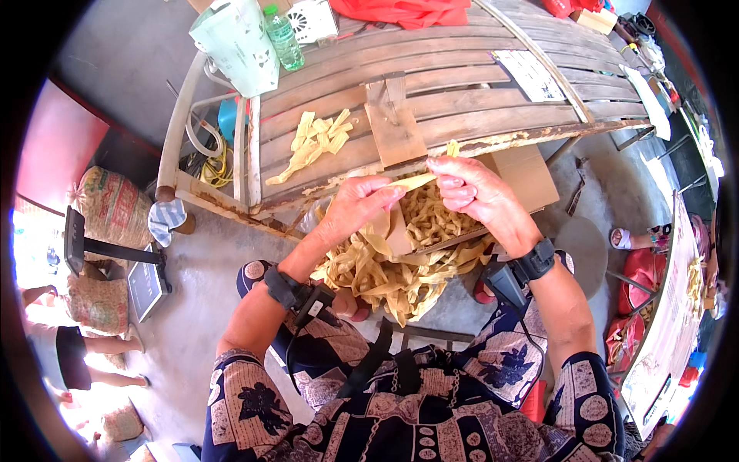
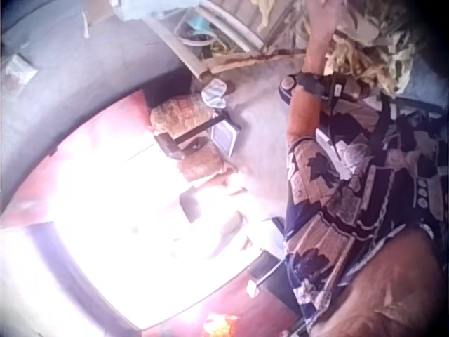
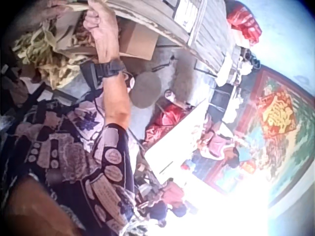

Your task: The person picks up strips of yellow material from a pile and folds them individually, placing each finished piece into a cardboard box.

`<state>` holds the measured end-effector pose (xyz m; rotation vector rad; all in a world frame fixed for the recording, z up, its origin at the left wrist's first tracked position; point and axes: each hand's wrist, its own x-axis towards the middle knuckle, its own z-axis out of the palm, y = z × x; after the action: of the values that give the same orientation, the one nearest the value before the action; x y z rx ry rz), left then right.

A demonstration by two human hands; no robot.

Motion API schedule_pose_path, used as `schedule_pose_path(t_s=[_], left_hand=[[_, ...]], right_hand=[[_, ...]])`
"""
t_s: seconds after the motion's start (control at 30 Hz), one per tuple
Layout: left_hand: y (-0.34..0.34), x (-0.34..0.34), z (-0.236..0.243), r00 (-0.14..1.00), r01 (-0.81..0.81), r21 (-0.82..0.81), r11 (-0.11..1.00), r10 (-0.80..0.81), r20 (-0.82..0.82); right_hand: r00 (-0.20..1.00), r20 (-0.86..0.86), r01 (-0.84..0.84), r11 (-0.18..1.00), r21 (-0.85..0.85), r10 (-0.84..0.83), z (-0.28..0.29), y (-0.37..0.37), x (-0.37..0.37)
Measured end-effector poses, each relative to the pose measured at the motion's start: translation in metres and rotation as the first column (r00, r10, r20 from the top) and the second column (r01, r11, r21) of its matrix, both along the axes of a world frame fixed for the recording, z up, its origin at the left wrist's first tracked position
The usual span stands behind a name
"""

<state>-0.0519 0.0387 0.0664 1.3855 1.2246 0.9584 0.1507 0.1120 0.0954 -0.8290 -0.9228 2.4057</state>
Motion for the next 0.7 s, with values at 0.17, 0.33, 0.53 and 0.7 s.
schedule_pose_path(t_s=[0.17, 0.33, 0.53, 0.7], left_hand=[[0.019, -0.009, -0.022, 0.999, -0.054, -0.051, 0.997, 0.053, -0.011], [0.062, -0.024, -0.034, 0.983, -0.142, 0.042, 0.989, 0.146, -0.109], [0.103, -0.034, -0.043, 0.934, -0.279, 0.203, 0.938, 0.315, -0.169], [0.128, -0.04, -0.044, 0.901, -0.333, 0.291, 0.897, 0.394, -0.183]], right_hand=[[0.999, 0.022, 0.024, 0.996, 0.086, -0.026, -0.025, 0.024, -0.011], [0.943, 0.209, 0.141, 0.877, 0.458, -0.261, -0.04, 0.062, -0.03], [0.904, 0.172, 0.22, 0.771, 0.598, -0.392, -0.052, 0.109, -0.06], [0.887, 0.166, 0.262, 0.766, 0.588, -0.43, -0.062, 0.126, -0.067]])
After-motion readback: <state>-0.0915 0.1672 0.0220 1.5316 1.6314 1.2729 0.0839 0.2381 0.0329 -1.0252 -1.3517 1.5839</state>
